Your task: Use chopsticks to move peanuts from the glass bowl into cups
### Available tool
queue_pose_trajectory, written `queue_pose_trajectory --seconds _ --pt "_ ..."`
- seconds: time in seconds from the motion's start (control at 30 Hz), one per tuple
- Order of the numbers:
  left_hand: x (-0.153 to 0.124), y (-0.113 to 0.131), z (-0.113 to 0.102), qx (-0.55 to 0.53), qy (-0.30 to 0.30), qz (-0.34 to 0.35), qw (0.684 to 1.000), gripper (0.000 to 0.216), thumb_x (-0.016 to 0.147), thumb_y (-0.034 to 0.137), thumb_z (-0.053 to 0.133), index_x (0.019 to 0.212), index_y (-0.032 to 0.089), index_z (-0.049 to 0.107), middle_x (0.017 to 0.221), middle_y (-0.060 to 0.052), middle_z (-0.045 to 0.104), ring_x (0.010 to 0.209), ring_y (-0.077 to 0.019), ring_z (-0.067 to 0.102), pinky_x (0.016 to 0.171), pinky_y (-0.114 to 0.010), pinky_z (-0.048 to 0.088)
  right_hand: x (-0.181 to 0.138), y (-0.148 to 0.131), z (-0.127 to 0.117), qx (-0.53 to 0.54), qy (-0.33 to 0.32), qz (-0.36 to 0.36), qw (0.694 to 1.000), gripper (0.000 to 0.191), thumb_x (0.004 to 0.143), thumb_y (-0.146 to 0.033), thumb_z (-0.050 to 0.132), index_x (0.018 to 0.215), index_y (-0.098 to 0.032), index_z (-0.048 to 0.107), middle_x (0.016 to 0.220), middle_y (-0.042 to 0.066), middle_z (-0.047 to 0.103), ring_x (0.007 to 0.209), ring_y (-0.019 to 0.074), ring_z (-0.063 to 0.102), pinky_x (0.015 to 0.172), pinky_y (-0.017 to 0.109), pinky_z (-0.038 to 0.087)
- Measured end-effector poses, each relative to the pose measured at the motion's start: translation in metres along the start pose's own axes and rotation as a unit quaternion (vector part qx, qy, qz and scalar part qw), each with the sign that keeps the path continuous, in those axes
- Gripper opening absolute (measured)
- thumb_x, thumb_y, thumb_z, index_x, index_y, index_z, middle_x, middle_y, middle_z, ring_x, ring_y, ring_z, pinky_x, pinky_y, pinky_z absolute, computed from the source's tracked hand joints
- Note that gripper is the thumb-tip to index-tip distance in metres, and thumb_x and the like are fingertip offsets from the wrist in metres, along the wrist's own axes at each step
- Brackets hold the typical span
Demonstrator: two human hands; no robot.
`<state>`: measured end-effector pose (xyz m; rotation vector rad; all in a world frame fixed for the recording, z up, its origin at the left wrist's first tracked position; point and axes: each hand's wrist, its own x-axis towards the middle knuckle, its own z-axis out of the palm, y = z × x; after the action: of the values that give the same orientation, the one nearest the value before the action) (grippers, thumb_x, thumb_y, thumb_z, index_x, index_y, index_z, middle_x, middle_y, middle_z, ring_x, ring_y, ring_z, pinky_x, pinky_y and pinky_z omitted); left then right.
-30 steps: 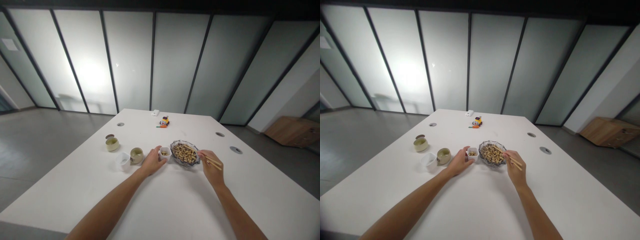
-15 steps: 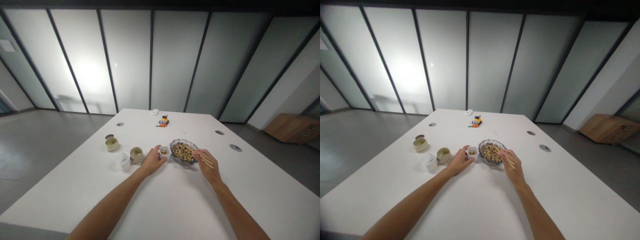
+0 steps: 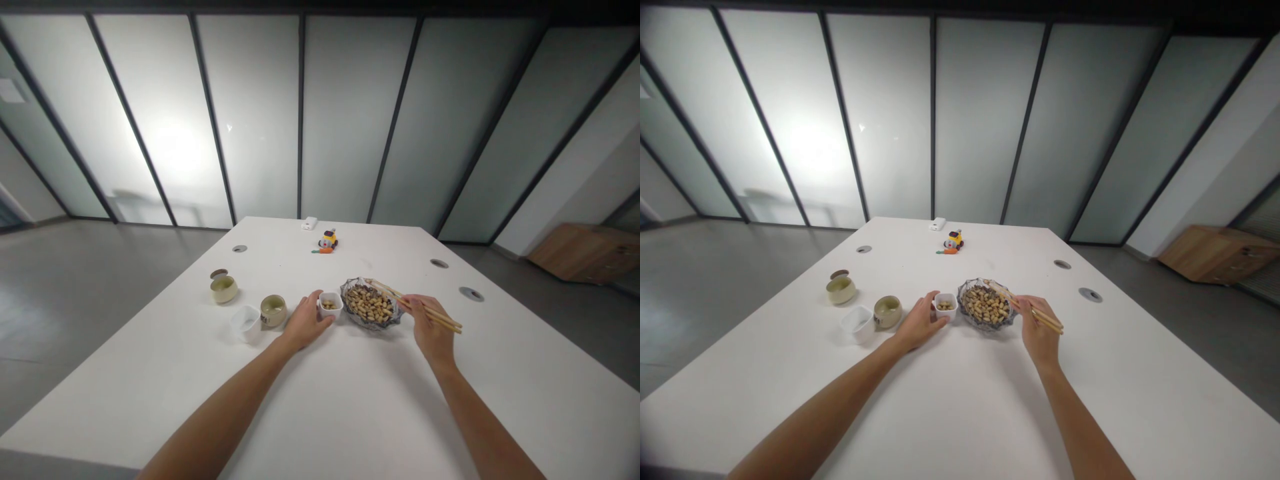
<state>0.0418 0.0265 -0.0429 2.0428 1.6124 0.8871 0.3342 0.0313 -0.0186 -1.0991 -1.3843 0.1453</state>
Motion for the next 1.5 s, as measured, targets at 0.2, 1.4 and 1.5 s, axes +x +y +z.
queue_pose_trajectory --seconds 0.2,1.4,1.5 --pt "-0.001 0.002 -0.002 -0.002 -0.006 -0.003 1.000 0.066 0.090 0.036 0.073 0.148 0.017 0.048 0.137 -0.014 0.066 0.125 -0.0314 0.062 0.108 -0.042 0.048 -0.004 -0.006 0.006 0.173 0.010 0.148 0.974 0.045 0.090 -0.064 0.070 0.090 -0.019 0.073 0.096 0.009 0.075 0.085 0.0253 0.078 0.085 0.046 0.066" --pt "-0.001 0.002 -0.001 -0.001 0.000 -0.005 1.000 0.066 0.089 0.039 0.074 0.147 0.018 0.050 0.136 -0.015 0.067 0.128 -0.0333 0.061 0.109 -0.042 0.048 -0.005 -0.010 0.000 -0.012 -0.132 -0.016 0.991 0.044 0.096 -0.065 0.062 0.085 -0.025 0.078 0.088 0.007 0.079 0.081 0.0250 0.075 0.075 0.038 0.062" --pt "-0.002 0.004 -0.003 0.001 -0.003 -0.006 1.000 0.065 0.089 0.038 0.073 0.147 0.018 0.050 0.136 -0.015 0.067 0.128 -0.0332 0.061 0.110 -0.042 0.048 -0.005 -0.011 -0.001 -0.033 -0.130 -0.034 0.990 0.045 0.098 -0.064 0.059 0.084 -0.026 0.078 0.088 0.007 0.079 0.084 0.0251 0.075 0.078 0.039 0.062"
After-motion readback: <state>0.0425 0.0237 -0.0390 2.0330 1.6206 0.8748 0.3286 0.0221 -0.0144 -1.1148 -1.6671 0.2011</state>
